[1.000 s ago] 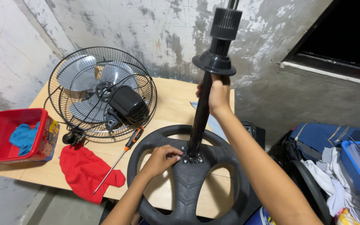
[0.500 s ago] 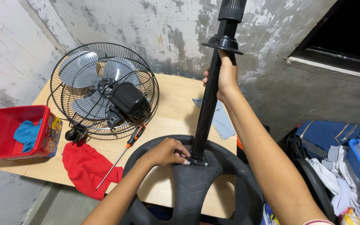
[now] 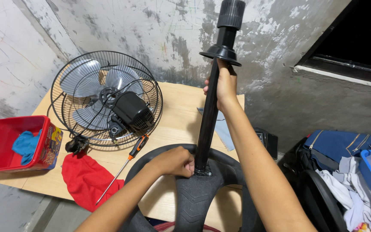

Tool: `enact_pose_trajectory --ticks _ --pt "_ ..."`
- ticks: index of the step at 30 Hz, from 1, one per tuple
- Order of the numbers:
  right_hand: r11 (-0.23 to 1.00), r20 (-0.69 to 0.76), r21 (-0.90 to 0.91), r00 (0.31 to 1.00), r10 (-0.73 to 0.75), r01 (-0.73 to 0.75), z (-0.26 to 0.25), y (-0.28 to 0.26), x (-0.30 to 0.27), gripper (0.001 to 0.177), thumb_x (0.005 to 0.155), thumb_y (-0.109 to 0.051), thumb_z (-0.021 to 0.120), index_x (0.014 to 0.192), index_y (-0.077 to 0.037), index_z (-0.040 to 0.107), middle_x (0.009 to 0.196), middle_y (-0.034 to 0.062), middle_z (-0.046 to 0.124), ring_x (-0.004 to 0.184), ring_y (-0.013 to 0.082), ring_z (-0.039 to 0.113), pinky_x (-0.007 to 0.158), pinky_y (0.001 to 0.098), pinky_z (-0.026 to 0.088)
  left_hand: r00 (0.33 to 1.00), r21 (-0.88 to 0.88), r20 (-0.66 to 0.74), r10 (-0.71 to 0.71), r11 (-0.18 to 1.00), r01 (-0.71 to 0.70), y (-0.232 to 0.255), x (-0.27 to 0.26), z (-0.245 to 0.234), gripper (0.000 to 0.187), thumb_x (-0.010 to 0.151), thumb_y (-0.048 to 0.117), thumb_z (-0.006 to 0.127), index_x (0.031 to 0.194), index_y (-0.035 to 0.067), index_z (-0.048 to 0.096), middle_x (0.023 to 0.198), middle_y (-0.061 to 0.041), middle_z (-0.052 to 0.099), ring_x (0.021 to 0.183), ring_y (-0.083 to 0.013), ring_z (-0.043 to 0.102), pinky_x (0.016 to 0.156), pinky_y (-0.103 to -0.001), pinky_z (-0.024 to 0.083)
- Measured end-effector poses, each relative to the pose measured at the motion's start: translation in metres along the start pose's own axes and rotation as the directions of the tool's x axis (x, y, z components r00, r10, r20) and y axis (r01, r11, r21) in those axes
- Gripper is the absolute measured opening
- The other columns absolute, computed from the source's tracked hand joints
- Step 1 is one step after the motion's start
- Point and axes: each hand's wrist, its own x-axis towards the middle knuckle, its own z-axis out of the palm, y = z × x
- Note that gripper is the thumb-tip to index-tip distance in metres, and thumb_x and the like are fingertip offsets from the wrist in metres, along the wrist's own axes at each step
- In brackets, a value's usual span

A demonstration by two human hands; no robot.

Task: The person assembles a standing fan by attaching the base to the pole and securing it with a screwdriver. They then insert the pole into the fan head and tighten the connection.

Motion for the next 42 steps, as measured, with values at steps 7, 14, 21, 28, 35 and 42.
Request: enact_pose_trajectory --ticks 7,14,21,28,35,42 --pt "0.998 -0.006 -0.012 0.998 -0.056 0.056 0.009 0.002 0.005 0.047 0.095 -0.053 0.058 0.103 -0.007 0.065 0.06 0.0069 0.057 0.04 0.0157 0.056 0.038 0.0316 0.047 1.0 -0.028 -0.009 -0.026 0.999 0.026 0.001 0.002 0.001 0.01 0.071 0.005 0.076 0.079 0.003 0.072 0.072 -0.008 0.074 0.068 -0.0177 0.072 0.066 -0.031 0.057" --pt "0.999 -0.014 -0.008 0.999 -0.047 0.046 0.008 0.0 0.003 0.047 0.094 -0.051 0.058 0.104 -0.006 0.068 0.059 0.0057 0.059 0.039 0.0143 0.056 0.037 0.0315 0.049 0.999 -0.123 0.05 -0.017 0.992 0.023 -0.013 0.011 0.007 0.013 0.072 0.001 0.076 0.085 0.0 0.072 0.075 -0.008 0.074 0.069 -0.0115 0.069 0.067 -0.027 0.058" --pt "0.998 -0.028 -0.041 0.998 -0.053 0.052 0.013 -0.001 0.001 0.05 0.095 -0.052 0.058 0.103 -0.004 0.067 0.059 0.0064 0.058 0.039 0.0146 0.056 0.038 0.0311 0.048 0.994 -0.191 0.096 -0.057 0.979 0.075 -0.005 0.008 -0.003 0.014 0.076 0.008 0.079 0.089 0.002 0.076 0.076 -0.004 0.074 0.07 -0.0098 0.067 0.07 -0.024 0.057" --pt "0.997 -0.022 -0.031 0.997 -0.076 0.075 0.014 0.0 0.008 0.05 0.095 -0.052 0.059 0.1 -0.003 0.066 0.057 0.0076 0.057 0.039 0.0154 0.055 0.037 0.0317 0.047 0.99 -0.158 -0.01 -0.144 0.977 0.14 0.0 0.01 0.002 0.016 0.073 0.008 0.085 0.082 -0.001 0.077 0.074 -0.007 0.074 0.068 -0.0106 0.067 0.067 -0.027 0.057" --pt "0.996 -0.051 -0.056 0.996 -0.076 0.073 0.009 0.003 0.01 0.05 0.095 -0.053 0.059 0.098 -0.004 0.066 0.056 0.0065 0.058 0.038 0.0147 0.055 0.036 0.0301 0.047 0.999 -0.227 -0.035 0.006 0.974 -0.014 -0.011 0.008 0.01 0.014 0.078 0.001 0.077 0.092 -0.001 0.077 0.087 -0.011 0.08 0.079 -0.0125 0.076 0.076 -0.026 0.062" --pt "0.995 -0.055 -0.075 0.996 -0.074 0.069 0.016 0.001 0.006 0.05 0.095 -0.052 0.059 0.096 -0.003 0.066 0.056 0.0063 0.057 0.038 0.0147 0.055 0.036 0.0308 0.048 0.995 -0.089 -0.042 0.094 0.991 -0.098 0.003 -0.006 0.007 0.015 0.085 0.004 0.074 0.1 0.006 0.079 0.103 -0.01 0.077 0.094 -0.0244 0.074 0.082 -0.035 0.058"
